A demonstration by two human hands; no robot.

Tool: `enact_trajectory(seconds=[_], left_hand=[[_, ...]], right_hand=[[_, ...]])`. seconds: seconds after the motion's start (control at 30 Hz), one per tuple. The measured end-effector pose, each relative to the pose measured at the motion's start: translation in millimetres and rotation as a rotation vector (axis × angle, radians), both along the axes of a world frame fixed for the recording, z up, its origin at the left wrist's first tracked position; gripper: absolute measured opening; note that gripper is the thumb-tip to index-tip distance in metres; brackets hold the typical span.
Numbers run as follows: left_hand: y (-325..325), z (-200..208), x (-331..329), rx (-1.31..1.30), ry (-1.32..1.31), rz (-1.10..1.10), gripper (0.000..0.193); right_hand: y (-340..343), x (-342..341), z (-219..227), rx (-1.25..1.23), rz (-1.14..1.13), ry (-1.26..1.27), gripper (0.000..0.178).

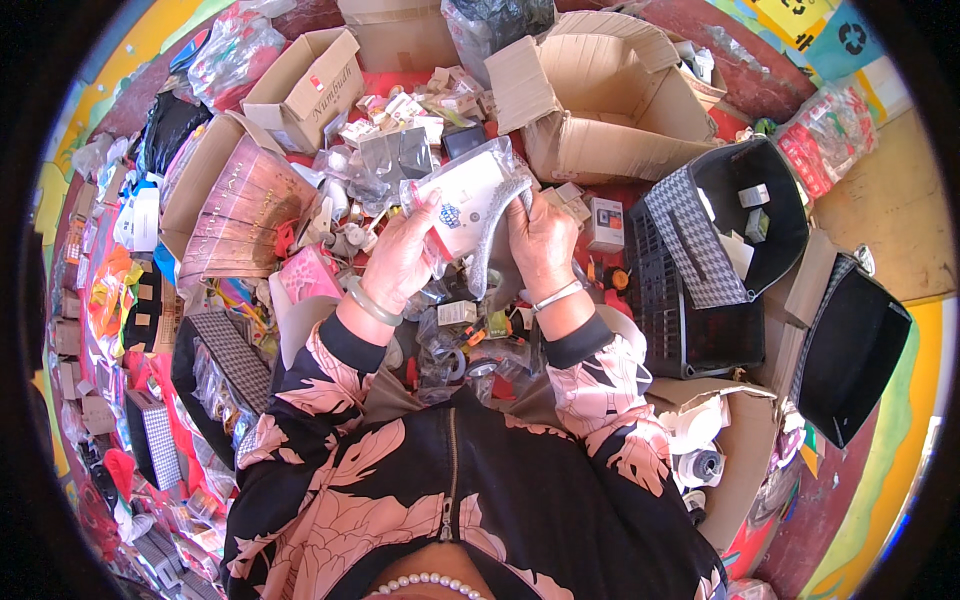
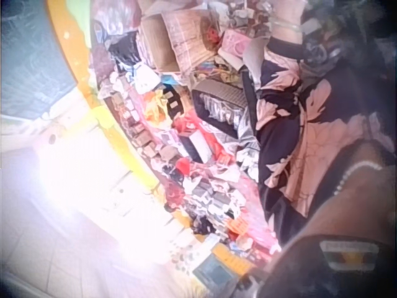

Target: The person sits on the floor surrounded by boxes and various items. They pick up small packaged goods, wipe them with a grey cloth, and place them into a black tray. The person handles multiple items, including plastic-wrapped packages and small boxes, cleaning each one before organizing them.

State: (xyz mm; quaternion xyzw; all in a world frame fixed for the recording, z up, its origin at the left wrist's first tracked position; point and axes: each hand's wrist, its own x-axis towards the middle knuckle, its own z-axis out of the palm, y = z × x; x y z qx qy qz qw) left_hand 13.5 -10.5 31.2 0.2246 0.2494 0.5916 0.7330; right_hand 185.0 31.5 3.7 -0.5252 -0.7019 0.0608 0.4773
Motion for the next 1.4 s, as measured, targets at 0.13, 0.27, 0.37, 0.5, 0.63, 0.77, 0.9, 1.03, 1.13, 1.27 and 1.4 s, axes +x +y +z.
enact_trajectory(seconds=[0.13, 0.27, 0.37, 0.5, 0.63, 0.77, 0.9, 1.03, 1.13, 1.27, 1.4], left_hand=[[-1, 5, 1, 0.009, 0.001, -0.037, 0.039], [1, 2, 2, -0.009, -0.003, -0.010, 0.037], [7, -11, -14, -0.054, -0.030, 0.104, 0.034], [17, -2, -34, -0.018, -0.117, 0.324, 0.038], [14, -2, -18, 0.110, -0.170, 0.328, 0.044], [8, -7, 3, 0.246, 0.079, 0.189, 0.048], [-7, -13, 39, 0.162, 0.200, 0.242, 0.047], [-4, -15, 37, 0.045, -0.163, 0.179, 0.041], [-2, -20, 29, 0.016, -0.239, 0.165, 0.039], [1, -12, 20, -0.008, -0.336, 0.146, 0.037], [2, -6, 15, 0.048, -0.294, 0.162, 0.040]], right_hand=[[3, 8, -7, -0.116, 0.030, 0.114, 0.029], [3, 8, -7, -0.161, 0.061, 0.309, 0.027], [12, 28, -7, -0.375, 0.103, 0.894, 0.024], [18, 60, -4, -0.521, 0.451, 1.429, 0.029], [-1, 19, 10, -0.772, 0.659, 1.593, 0.045], [-8, -11, 5, -0.906, 0.700, 1.249, 0.052], [-21, -57, -15, -0.408, 0.584, 1.441, 0.041], [-5, -48, -20, -0.389, 0.403, 1.092, 0.028], [-3, -38, -18, -0.412, 0.380, 1.106, 0.028], [11, -15, -31, -0.458, 0.494, 1.361, 0.037], [10, -6, -1, -0.654, 0.719, 1.634, 0.045]])
